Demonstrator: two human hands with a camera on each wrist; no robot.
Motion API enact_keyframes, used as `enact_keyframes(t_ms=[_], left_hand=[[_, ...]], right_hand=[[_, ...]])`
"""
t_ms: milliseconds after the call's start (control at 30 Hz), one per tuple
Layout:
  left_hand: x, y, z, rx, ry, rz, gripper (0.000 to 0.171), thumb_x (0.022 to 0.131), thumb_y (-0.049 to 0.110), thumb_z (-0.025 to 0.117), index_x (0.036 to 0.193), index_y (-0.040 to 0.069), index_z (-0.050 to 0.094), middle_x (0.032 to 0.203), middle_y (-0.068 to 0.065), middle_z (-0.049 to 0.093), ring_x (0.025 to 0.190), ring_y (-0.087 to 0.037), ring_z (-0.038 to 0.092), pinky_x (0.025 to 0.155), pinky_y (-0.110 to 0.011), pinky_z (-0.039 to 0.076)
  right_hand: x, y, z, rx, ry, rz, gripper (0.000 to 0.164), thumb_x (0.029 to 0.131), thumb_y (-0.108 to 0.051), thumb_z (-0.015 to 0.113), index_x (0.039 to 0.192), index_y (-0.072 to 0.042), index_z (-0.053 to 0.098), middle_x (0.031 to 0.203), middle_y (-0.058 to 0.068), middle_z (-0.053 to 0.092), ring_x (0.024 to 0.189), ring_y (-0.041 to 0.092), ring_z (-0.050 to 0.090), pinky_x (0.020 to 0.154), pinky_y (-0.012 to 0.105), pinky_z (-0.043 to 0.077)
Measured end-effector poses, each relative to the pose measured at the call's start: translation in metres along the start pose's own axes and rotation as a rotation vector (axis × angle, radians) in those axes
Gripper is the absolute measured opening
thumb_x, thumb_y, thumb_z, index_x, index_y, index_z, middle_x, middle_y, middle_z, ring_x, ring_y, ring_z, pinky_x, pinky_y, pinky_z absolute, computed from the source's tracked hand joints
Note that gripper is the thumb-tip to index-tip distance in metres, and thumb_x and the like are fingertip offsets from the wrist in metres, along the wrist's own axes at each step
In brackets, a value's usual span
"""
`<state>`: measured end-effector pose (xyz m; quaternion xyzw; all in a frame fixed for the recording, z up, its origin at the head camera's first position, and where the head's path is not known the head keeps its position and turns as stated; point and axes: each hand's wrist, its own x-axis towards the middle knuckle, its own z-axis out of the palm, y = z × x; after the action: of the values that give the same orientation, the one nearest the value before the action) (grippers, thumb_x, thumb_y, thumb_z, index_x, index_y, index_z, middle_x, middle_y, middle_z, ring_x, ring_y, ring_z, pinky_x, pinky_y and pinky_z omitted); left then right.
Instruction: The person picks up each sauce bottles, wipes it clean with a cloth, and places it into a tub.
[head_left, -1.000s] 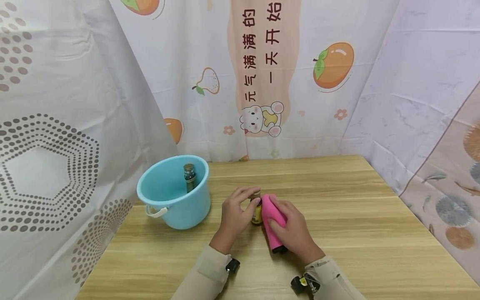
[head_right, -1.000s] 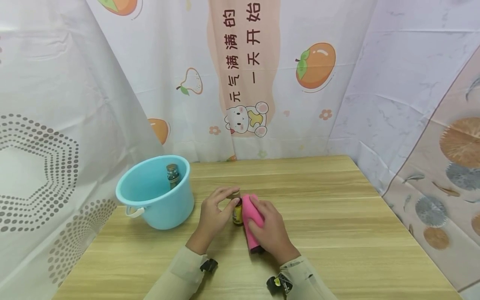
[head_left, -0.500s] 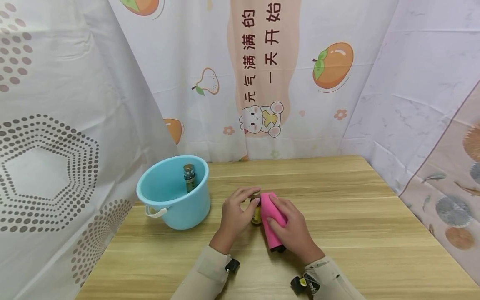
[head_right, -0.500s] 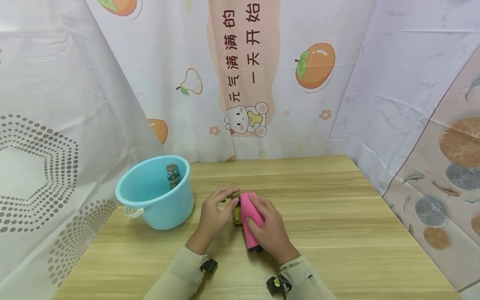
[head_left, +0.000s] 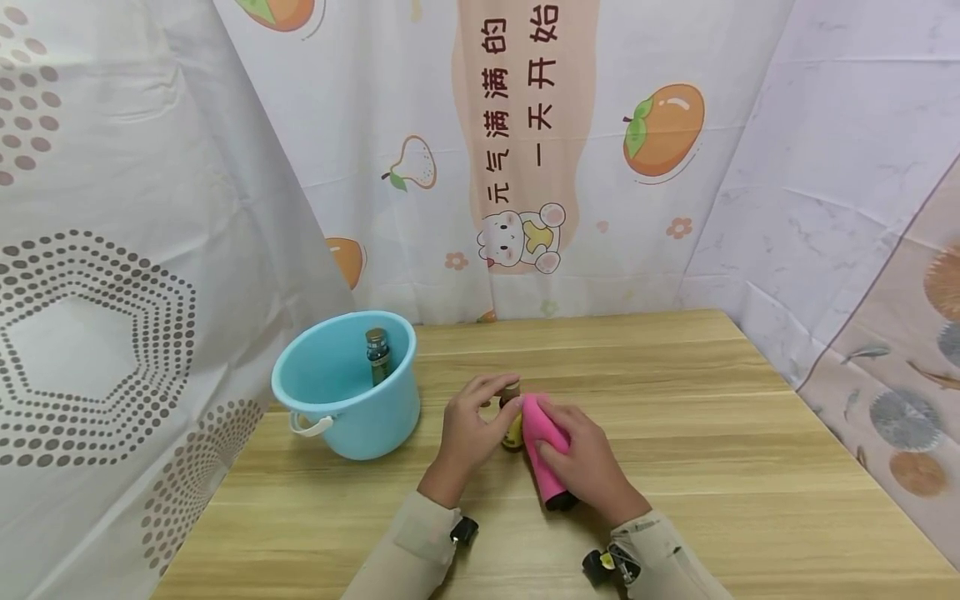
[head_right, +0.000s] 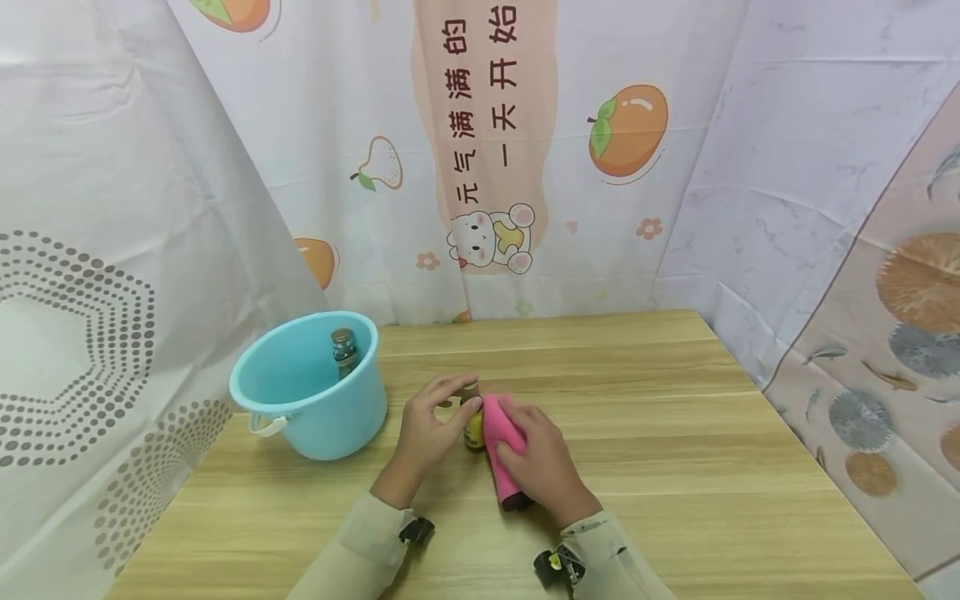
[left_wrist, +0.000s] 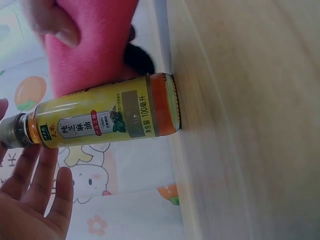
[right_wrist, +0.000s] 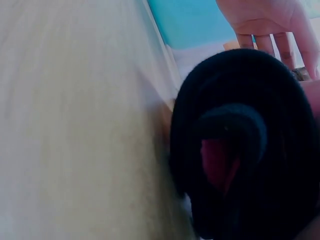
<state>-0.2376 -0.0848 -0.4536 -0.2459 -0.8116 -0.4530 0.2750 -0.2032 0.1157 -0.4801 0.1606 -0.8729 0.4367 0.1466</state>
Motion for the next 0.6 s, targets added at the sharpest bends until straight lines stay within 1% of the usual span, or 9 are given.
enact_keyframes(t_ms=[167, 200, 300, 433, 600], left_hand=[[0.001, 0.0026, -0.0013, 0.007, -0.015, -0.018, 0.032, 0.096, 0.029, 0.077, 0.127, 0.022, 0.075, 0.121, 0.009, 0.069, 0.107, -0.009, 0.068, 0.084, -0.044, 0.062], [0.0011, 0.0029, -0.0013, 0.011, -0.016, -0.016, 0.031, 0.096, 0.028, 0.076, 0.127, 0.021, 0.075, 0.121, 0.008, 0.069, 0.106, -0.01, 0.068, 0.084, -0.044, 0.061], [0.0009, 0.0033, -0.0012, 0.022, -0.017, -0.02, 0.029, 0.098, 0.026, 0.074, 0.127, 0.024, 0.075, 0.12, 0.006, 0.068, 0.104, -0.01, 0.068, 0.085, -0.041, 0.061], [0.0003, 0.0025, -0.0009, 0.036, -0.017, -0.034, 0.028, 0.099, 0.027, 0.072, 0.128, 0.029, 0.074, 0.119, 0.008, 0.066, 0.104, -0.007, 0.067, 0.086, -0.037, 0.06], [0.0004, 0.0022, -0.0009, 0.058, -0.002, -0.008, 0.028, 0.1, 0.027, 0.072, 0.127, 0.026, 0.075, 0.118, 0.006, 0.068, 0.103, -0.007, 0.067, 0.084, -0.035, 0.06]], right_hand=[[0.0001, 0.001, 0.0005, -0.038, -0.061, 0.077, 0.062, 0.09, -0.017, 0.079, 0.148, -0.019, 0.059, 0.126, 0.011, 0.068, 0.09, 0.015, 0.059, 0.074, 0.029, 0.052], [0.0001, 0.001, 0.0006, -0.043, -0.067, 0.086, 0.062, 0.09, -0.017, 0.079, 0.148, -0.019, 0.058, 0.126, 0.011, 0.068, 0.09, 0.015, 0.059, 0.075, 0.03, 0.052], [0.0002, 0.0013, 0.0008, -0.049, -0.068, 0.091, 0.061, 0.09, -0.018, 0.079, 0.148, -0.019, 0.059, 0.127, 0.011, 0.068, 0.09, 0.016, 0.059, 0.075, 0.03, 0.052], [0.0001, 0.0007, 0.0008, -0.048, -0.045, 0.065, 0.061, 0.089, -0.018, 0.079, 0.147, -0.019, 0.06, 0.127, 0.008, 0.068, 0.091, 0.015, 0.059, 0.075, 0.028, 0.052], [0.0003, 0.0004, 0.0007, -0.021, 0.016, -0.009, 0.062, 0.088, -0.018, 0.079, 0.147, -0.022, 0.06, 0.126, 0.005, 0.067, 0.091, 0.014, 0.06, 0.072, 0.026, 0.053]])
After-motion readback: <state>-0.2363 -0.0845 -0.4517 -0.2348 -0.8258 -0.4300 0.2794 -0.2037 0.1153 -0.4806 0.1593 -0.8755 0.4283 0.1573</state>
